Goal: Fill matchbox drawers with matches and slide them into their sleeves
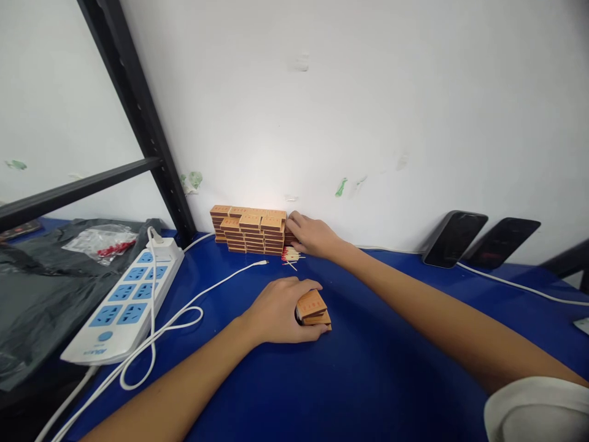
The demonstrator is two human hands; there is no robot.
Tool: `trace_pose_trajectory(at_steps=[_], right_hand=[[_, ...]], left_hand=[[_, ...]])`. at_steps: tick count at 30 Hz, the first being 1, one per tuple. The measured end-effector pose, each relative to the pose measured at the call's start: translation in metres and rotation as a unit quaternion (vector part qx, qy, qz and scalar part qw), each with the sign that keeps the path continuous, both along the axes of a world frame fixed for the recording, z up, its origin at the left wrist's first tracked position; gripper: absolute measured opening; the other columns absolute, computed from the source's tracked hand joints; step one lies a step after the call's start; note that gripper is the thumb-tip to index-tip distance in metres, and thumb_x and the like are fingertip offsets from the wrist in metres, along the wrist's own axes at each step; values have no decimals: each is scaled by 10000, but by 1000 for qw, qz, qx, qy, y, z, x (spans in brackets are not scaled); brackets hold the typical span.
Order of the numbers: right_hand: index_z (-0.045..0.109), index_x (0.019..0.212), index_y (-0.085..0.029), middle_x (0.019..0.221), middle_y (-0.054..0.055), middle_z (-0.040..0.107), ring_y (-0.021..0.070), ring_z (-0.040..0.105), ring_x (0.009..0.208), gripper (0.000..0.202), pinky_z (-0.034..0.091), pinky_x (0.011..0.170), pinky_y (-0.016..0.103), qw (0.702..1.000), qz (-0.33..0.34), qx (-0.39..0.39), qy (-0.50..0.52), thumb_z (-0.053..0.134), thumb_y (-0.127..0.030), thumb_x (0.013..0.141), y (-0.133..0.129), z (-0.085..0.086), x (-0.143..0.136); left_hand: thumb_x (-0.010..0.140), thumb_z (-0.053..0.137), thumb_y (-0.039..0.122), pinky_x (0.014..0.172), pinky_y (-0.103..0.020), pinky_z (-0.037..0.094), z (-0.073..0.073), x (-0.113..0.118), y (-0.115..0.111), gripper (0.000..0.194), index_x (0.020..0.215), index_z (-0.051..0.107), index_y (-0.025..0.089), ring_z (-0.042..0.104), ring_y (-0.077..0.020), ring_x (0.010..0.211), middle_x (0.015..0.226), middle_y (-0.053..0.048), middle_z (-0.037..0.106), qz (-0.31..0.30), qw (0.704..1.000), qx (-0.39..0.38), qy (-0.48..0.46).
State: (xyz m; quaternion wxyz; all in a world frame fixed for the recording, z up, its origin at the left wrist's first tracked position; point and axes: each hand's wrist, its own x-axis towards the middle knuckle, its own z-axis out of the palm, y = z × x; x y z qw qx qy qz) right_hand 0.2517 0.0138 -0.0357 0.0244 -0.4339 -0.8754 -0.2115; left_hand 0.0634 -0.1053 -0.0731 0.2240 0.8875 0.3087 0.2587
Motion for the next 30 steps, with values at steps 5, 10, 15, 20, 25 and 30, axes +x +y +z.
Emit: trace_pose_trajectory(at_steps=[5, 10, 15, 20, 25, 30], right_hand=[[615, 1275, -176, 1408, 152, 488, 217, 585, 1008, 299, 440, 624, 278, 998, 37, -42, 23, 498, -183, 1000, 0, -1, 3], [740, 1128, -260, 1447, 73, 493, 198, 611, 1018, 296, 479, 747, 296, 992, 57, -73, 88, 458, -219, 1047, 0, -7, 8], [748, 1206, -283, 1481, 77, 492, 235, 593, 1120, 317, 486, 819, 316, 994, 50, -74, 68, 498, -206, 1027, 2, -10, 11], [732, 1239, -228, 1427, 127, 504, 242, 597, 1117, 288, 500, 769, 313, 995, 61, -49, 59, 540, -263, 1027, 4, -12, 16], [676, 1304, -219, 1430, 138, 482, 255, 570, 1197, 296, 512, 751, 307, 996, 57, -38, 50, 558, -316, 1051, 4, -10, 15], [653, 1272, -203, 1466, 148, 457, 268, 551, 1242, 256, 525, 762, 315, 997, 41, -44, 41, 557, -289, 1050, 3, -7, 13]], left_hand=[[729, 809, 574, 859, -376, 535, -1, 0, 0, 652, 1281, 670, 255, 684, -228, 882, 990, -28, 716, 3, 1000, -4, 3], [738, 803, 571, 865, -377, 534, -1, 0, 1, 618, 1253, 679, 255, 688, -239, 917, 1022, -38, 728, -5, 1000, -5, 7], [753, 794, 568, 861, -374, 534, -2, 0, 1, 593, 1246, 679, 260, 691, -239, 915, 1031, -39, 735, -7, 1000, -1, 6], [755, 788, 580, 843, -375, 528, -1, -1, 2, 579, 1222, 683, 254, 688, -238, 911, 1019, -30, 740, -13, 1000, 5, 6], [758, 787, 566, 838, -376, 524, -1, 0, 2, 563, 1212, 683, 249, 684, -235, 910, 1017, -26, 741, -12, 1000, 5, 9], [765, 786, 564, 844, -378, 520, -1, 0, 1, 551, 1207, 682, 252, 686, -236, 918, 1030, -26, 750, -16, 1000, 7, 6]])
